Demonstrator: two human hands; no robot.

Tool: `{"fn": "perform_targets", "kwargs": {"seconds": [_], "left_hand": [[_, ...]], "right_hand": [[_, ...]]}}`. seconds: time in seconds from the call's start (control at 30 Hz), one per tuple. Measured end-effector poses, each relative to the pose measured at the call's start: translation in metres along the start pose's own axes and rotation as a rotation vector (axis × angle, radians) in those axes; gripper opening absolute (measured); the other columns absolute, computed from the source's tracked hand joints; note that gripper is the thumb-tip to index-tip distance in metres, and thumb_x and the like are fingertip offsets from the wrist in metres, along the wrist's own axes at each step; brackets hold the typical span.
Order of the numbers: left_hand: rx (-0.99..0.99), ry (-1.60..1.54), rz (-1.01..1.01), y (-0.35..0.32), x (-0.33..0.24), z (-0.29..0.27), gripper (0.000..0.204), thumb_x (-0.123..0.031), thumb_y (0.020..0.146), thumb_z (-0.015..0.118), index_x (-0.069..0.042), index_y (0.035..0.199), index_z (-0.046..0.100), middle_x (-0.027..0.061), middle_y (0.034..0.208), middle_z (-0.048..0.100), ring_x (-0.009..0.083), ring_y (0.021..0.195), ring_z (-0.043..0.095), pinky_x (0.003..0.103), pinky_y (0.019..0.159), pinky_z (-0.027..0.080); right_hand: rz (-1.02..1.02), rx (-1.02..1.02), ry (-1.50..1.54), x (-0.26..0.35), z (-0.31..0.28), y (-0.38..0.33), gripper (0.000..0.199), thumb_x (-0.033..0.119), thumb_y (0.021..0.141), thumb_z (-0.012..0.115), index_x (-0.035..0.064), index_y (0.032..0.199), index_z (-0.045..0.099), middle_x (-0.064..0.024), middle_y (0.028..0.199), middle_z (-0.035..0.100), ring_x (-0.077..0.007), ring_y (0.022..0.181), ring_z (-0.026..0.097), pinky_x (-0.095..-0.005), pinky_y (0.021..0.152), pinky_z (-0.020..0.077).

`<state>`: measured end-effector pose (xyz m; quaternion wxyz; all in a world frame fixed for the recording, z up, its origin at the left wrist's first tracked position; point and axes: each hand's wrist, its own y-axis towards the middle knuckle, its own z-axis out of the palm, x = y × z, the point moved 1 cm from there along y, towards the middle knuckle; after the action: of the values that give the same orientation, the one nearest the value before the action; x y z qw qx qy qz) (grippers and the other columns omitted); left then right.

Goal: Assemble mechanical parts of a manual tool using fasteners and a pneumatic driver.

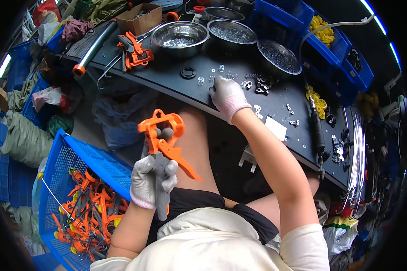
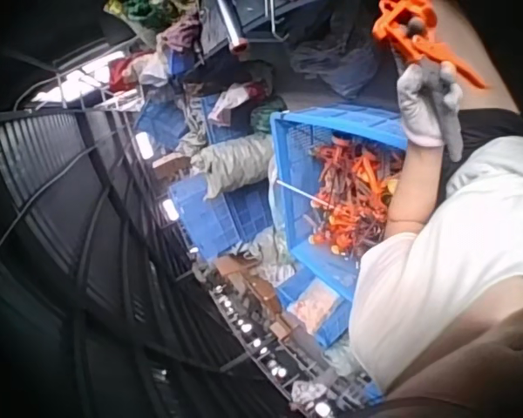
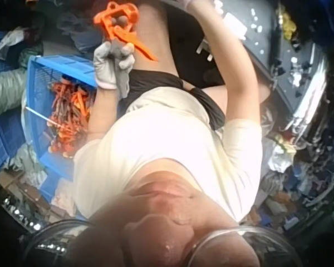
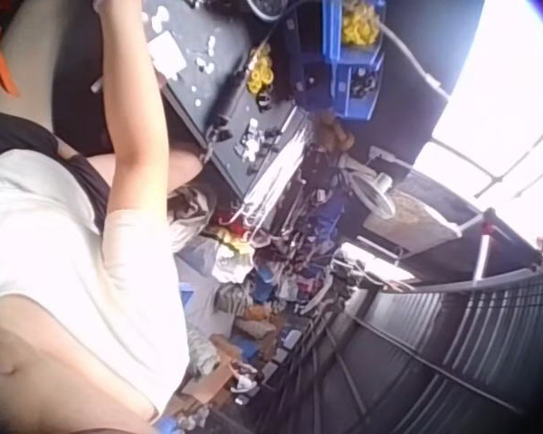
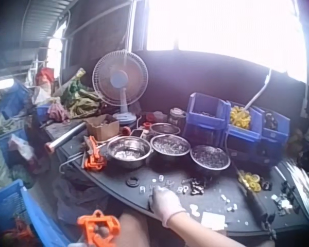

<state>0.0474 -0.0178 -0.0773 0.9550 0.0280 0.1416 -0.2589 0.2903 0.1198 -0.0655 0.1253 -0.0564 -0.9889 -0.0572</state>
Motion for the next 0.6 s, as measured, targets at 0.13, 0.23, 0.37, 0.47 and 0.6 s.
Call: {"fn": "perform_targets", "kwargs": {"seconds": [0.13,0.23,0.37,0.47,0.6], "left_hand": [[-0.026,0.414,0.028,0.011,-0.001,0.005,0.047,-0.025,0.094,0.051,-0.012,0.138,0.041,0.0044,0.123,0.051,0.0135,0.067,0.06,0.026,0.047,0.049],[-0.104,1.057,0.101,0.031,0.02,0.03,0.042,-0.027,0.097,0.046,-0.005,0.133,0.043,0.0059,0.104,0.053,0.0093,0.054,0.053,0.024,0.047,0.044],[0.032,1.391,0.131,0.044,0.053,0.061,0.036,-0.016,0.097,0.037,-0.002,0.129,0.046,0.0034,0.087,0.054,0.0055,0.06,0.049,0.02,0.052,0.044],[0.167,1.488,0.184,0.049,0.063,0.071,0.034,-0.011,0.096,0.04,0.0,0.127,0.048,0.0038,0.086,0.054,0.0058,0.062,0.05,0.021,0.055,0.044],[0.207,1.512,0.168,0.048,0.07,0.08,0.031,-0.01,0.093,0.048,0.0,0.122,0.05,0.0107,0.095,0.055,0.0192,0.078,0.058,0.028,0.068,0.047]], "right_hand": [[-0.096,0.105,0.666,0.022,-0.057,-0.06,0.023,0.012,0.085,0.061,-0.0061,0.099,0.058,-0.0177,0.086,0.067,-0.0227,0.079,0.067,-0.0355,0.074,0.0521],[0.028,0.293,1.478,0.024,-0.073,-0.125,0.019,0.002,0.081,0.069,0.0005,0.096,0.057,-0.0018,0.085,0.061,-0.007,0.079,0.06,-0.0218,0.071,0.049],[0.048,-0.128,1.458,0.021,-0.062,-0.174,0.024,0.004,0.079,0.075,-0.0003,0.095,0.057,-0.004,0.086,0.063,-0.0072,0.076,0.06,-0.0227,0.07,0.0519],[0.07,-0.314,1.6,0.009,-0.052,-0.188,0.022,0.002,0.081,0.075,-0.0013,0.094,0.057,-0.0053,0.085,0.065,-0.008,0.074,0.061,-0.022,0.069,0.0522],[0.154,-0.533,1.524,0.008,-0.051,-0.199,0.018,-0.001,0.082,0.072,-0.0007,0.093,0.058,-0.0052,0.085,0.065,-0.0082,0.073,0.062,-0.0214,0.07,0.052]]}}
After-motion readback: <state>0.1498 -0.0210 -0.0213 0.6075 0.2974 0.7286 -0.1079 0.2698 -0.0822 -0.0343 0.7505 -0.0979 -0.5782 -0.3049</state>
